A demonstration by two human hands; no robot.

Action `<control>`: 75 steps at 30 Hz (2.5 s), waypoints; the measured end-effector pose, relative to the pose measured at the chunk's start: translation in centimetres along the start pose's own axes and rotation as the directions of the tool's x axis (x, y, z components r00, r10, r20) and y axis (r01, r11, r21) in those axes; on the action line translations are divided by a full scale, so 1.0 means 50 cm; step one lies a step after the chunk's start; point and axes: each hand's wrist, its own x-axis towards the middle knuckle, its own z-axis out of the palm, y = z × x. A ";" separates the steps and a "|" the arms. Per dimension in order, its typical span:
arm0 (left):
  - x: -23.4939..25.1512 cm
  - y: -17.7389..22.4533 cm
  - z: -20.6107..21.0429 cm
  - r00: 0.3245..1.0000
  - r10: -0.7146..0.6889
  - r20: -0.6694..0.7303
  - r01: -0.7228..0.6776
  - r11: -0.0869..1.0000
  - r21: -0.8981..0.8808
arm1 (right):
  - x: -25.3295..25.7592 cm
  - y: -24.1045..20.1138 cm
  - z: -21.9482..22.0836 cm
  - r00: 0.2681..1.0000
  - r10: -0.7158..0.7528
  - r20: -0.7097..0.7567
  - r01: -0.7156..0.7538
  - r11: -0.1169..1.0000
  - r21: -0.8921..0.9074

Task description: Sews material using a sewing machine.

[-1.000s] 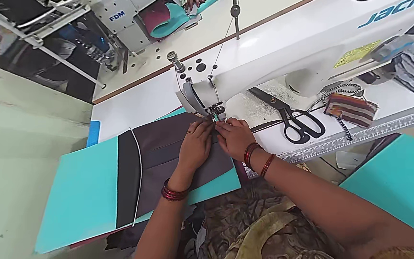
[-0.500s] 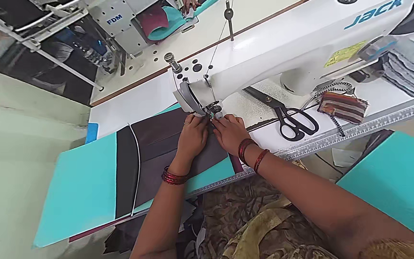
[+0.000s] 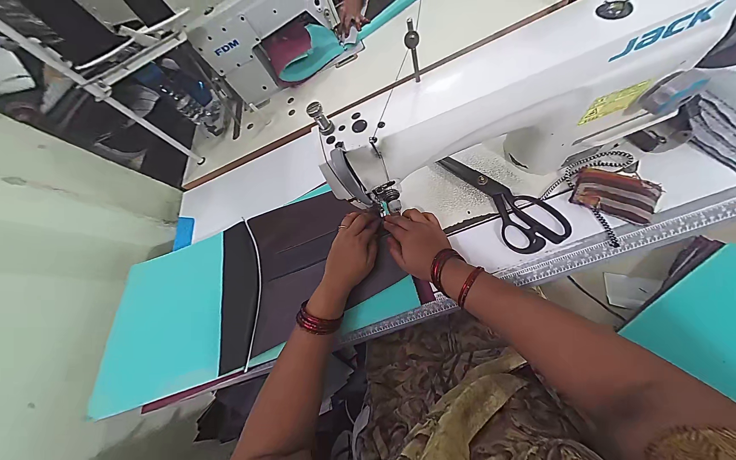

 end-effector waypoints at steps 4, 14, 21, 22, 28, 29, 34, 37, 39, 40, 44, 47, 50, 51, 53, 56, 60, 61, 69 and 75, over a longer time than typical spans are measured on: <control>0.006 -0.015 0.003 1.000 0.027 -0.016 -0.027 1.000 -0.008 | 0.000 -0.001 0.005 1.000 0.009 -0.017 -0.009 1.000 0.014; 0.031 -0.035 0.004 0.999 0.022 -0.024 -0.022 1.000 -0.011 | 0.012 0.000 0.010 0.998 0.046 -0.046 -0.045 0.999 0.008; 0.046 -0.044 0.004 0.999 0.045 -0.010 -0.045 0.999 0.029 | 0.019 0.003 0.011 0.996 0.068 -0.065 -0.068 0.998 0.005; 0.046 -0.044 0.002 0.999 0.044 -0.005 -0.043 0.998 0.043 | 0.018 0.005 0.012 0.995 0.060 -0.078 -0.058 0.998 0.020; -0.007 0.027 -0.008 0.999 -0.036 0.010 0.035 0.998 0.049 | -0.009 0.012 0.008 0.997 -0.029 -0.066 0.034 0.996 0.079; -0.019 0.039 -0.005 0.999 -0.053 0.009 0.052 0.998 0.044 | -0.009 0.011 0.006 0.999 -0.024 -0.039 0.026 0.998 0.057; -0.032 0.036 0.005 0.998 -0.067 -0.009 0.067 0.997 0.048 | -0.004 0.004 0.007 0.998 -0.039 -0.051 0.040 0.999 0.004; -0.025 0.028 0.008 0.998 -0.058 -0.004 0.059 0.997 0.050 | 0.000 0.007 0.009 0.998 -0.021 -0.052 0.022 1.000 0.019; -0.018 0.022 0.006 0.998 -0.059 0.007 0.058 0.997 0.054 | 0.003 0.008 0.011 0.998 -0.016 -0.063 0.017 1.000 0.018; -0.017 0.017 0.005 0.998 -0.055 0.015 0.055 0.997 0.051 | 0.004 0.007 0.012 0.998 -0.012 -0.055 0.013 1.000 0.017; -0.005 0.001 0.005 0.999 -0.039 0.015 0.038 0.999 0.033 | 0.002 0.009 0.012 0.997 -0.020 -0.070 0.022 1.000 0.020; 0.004 -0.005 0.004 0.999 -0.031 0.017 0.031 0.999 0.033 | 0.007 0.005 0.010 0.999 0.006 -0.049 -0.006 1.000 -0.003; 0.015 -0.015 0.001 0.999 -0.024 0.025 0.023 0.999 0.025 | 0.019 -0.002 0.006 0.999 0.043 -0.031 -0.044 0.999 -0.023; 0.018 -0.018 0.001 0.999 -0.023 0.024 0.023 1.000 0.022 | 0.021 -0.002 0.006 0.998 0.043 -0.037 -0.043 0.999 -0.024; 0.022 -0.020 0.003 1.000 -0.021 0.018 0.021 0.999 0.037 | 0.023 -0.001 0.006 0.998 0.046 -0.049 -0.047 0.999 -0.019; 0.017 -0.017 0.003 1.000 0.002 0.001 -0.002 0.997 0.082 | 0.016 0.003 0.011 0.994 0.011 -0.105 -0.010 1.000 0.015; -0.030 0.004 0.002 0.997 0.069 -0.042 -0.066 0.996 0.065 | -0.010 0.008 0.014 0.985 -0.107 -0.137 0.113 0.993 0.032; -0.046 0.011 0.002 0.996 0.080 -0.032 -0.079 0.996 0.047 | -0.013 0.008 0.015 0.987 -0.109 -0.120 0.111 0.994 0.011; -0.052 -0.007 0.002 0.981 0.188 -0.043 -0.186 0.981 0.050 | -0.002 -0.002 0.014 0.991 -0.086 -0.099 0.080 0.995 -0.068; -0.037 -0.026 0.003 0.981 0.190 -0.051 -0.188 0.982 0.033 | -0.003 0.000 0.019 0.990 -0.087 -0.108 0.081 0.995 -0.054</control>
